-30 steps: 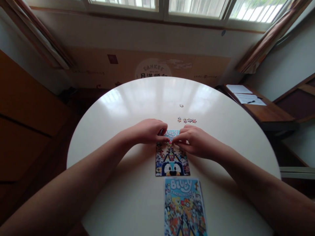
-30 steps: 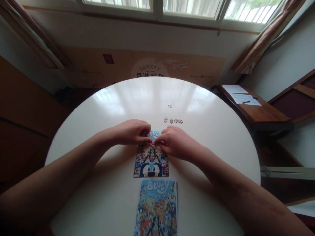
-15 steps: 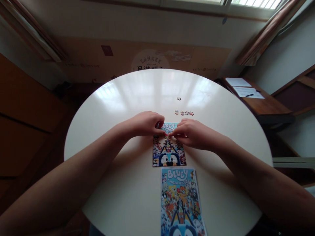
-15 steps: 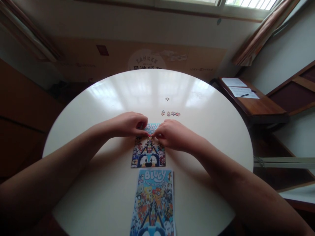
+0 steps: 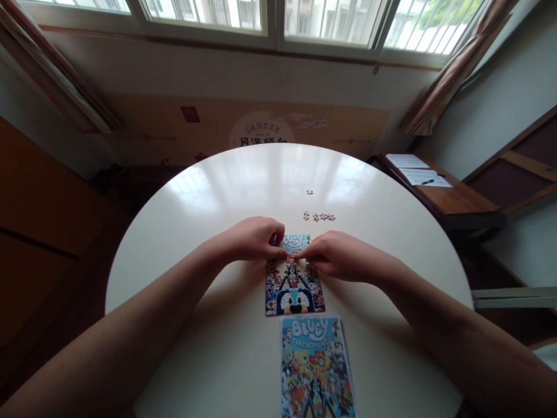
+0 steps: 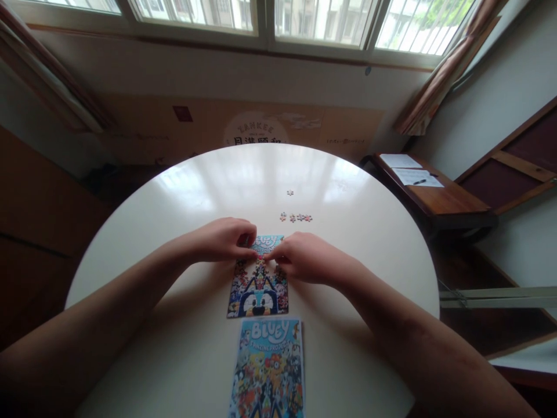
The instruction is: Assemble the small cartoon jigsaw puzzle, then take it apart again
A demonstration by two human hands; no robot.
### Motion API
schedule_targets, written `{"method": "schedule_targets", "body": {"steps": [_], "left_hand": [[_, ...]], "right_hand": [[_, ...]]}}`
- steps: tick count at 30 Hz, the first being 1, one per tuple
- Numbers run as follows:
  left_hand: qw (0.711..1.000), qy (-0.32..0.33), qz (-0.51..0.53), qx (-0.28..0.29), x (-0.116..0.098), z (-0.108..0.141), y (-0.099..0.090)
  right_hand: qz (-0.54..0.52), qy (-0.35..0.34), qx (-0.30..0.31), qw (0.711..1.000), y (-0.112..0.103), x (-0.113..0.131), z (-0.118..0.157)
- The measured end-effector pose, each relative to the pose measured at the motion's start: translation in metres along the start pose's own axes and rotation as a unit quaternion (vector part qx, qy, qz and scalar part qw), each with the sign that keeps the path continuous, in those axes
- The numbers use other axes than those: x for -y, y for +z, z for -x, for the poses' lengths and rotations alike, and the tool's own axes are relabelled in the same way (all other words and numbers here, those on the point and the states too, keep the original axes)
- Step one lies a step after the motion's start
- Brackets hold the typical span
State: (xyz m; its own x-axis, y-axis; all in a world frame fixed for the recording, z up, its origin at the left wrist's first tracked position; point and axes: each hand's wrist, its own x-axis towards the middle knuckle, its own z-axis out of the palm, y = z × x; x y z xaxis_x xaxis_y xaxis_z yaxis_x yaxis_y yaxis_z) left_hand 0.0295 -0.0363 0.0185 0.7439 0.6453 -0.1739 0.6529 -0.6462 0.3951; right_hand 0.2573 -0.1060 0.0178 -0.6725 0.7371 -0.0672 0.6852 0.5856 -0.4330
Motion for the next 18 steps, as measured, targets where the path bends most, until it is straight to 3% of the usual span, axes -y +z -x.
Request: {"method": "schedule_targets", "body": {"steps": [5,7,10,15,18], "left_hand": [[0.999,0.009,0.033,0.016,0.003,0.003,-0.005],[0.999,0.011,0.046,0.017,0.004,0.004,-0.006],[0.999,0.007,0.049,0.006,0.004,0.004,-0.006],[0.995,0.025,-0.002,-0.098,0.001,0.004,-0.001],[0.985,0.051,-0.031,-0.159,0.001,0.003,0.008]], "right_hand": [[0.012,-0.019,-0.018,1.0,-0.001,0.001,0.001],[0.0,-0.024,-0.069,0.997,-0.003,-0.001,0.002],[-0.037,0.014,-0.194,0.98,-0.006,-0.01,0.004],[-0.131,0.097,-0.401,0.902,-0.013,-0.037,0.004],[-0.169,0.118,-0.488,0.848,-0.016,-0.054,0.001]]}}
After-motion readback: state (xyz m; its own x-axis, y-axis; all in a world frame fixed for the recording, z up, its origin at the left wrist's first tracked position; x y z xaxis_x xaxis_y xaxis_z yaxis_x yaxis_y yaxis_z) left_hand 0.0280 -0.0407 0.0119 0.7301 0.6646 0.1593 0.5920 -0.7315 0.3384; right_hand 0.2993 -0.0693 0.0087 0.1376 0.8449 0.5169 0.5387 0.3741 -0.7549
